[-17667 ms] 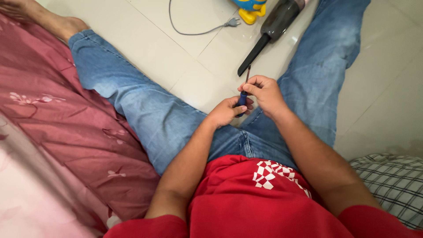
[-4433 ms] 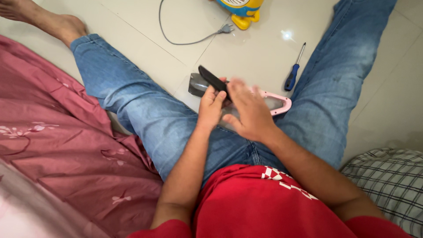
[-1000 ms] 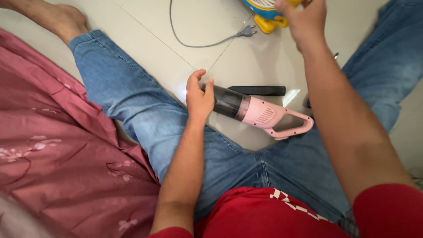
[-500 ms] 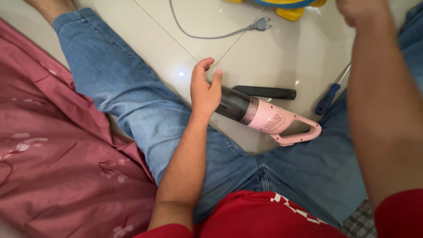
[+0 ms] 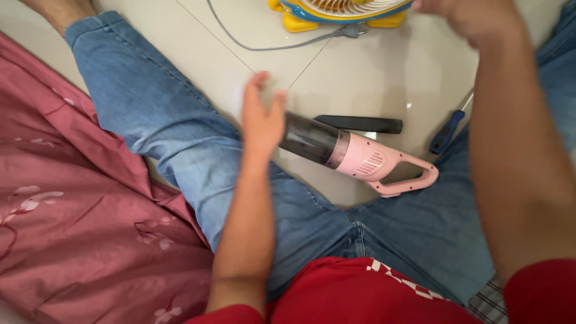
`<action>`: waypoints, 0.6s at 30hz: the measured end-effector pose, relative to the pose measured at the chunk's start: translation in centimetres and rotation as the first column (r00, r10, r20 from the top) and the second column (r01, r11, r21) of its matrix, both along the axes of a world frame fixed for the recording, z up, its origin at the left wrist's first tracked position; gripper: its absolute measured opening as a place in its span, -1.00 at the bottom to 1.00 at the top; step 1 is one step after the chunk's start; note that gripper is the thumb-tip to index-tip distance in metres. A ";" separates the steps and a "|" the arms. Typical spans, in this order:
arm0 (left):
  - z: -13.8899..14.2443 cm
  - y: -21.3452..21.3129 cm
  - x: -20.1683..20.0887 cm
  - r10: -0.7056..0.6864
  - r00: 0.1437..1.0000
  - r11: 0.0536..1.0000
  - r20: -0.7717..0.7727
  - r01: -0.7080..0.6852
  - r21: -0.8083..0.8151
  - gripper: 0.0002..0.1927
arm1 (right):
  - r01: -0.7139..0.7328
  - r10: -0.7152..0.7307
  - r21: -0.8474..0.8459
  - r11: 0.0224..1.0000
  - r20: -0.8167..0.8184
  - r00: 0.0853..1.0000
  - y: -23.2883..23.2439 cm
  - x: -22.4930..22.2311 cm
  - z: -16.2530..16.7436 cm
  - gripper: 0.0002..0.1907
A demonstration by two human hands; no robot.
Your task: The person lies on the floor and services a pink handheld vacuum cleaner. They detach the nozzle attachment, open the dust canister, remove the cylindrical filter, handle and reseat the filter and canister components, and reattach parts by hand.
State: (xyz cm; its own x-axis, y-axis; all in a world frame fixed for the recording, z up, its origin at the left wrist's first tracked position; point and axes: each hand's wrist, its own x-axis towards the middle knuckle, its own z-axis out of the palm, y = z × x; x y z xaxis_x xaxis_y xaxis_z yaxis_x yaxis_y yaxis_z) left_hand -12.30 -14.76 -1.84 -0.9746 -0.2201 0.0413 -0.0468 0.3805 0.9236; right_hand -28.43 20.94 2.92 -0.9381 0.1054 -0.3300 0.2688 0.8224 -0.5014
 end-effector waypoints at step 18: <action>12.0 -9.2 10.6 0.088 0.979 0.648 0.185 0.085 -0.757 -0.71 | -0.100 0.143 -0.438 0.893 0.067 0.987 1.5 26.2 -1.6 -0.43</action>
State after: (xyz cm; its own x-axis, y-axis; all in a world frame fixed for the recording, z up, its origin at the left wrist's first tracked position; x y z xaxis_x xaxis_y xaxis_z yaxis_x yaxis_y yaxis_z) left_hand -1.70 -23.94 10.16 -0.9804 -0.1966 0.0120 -0.1854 0.9414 0.2819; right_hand -2.22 22.42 1.33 -0.8963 -0.1809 -0.4048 0.2445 0.5600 -0.7916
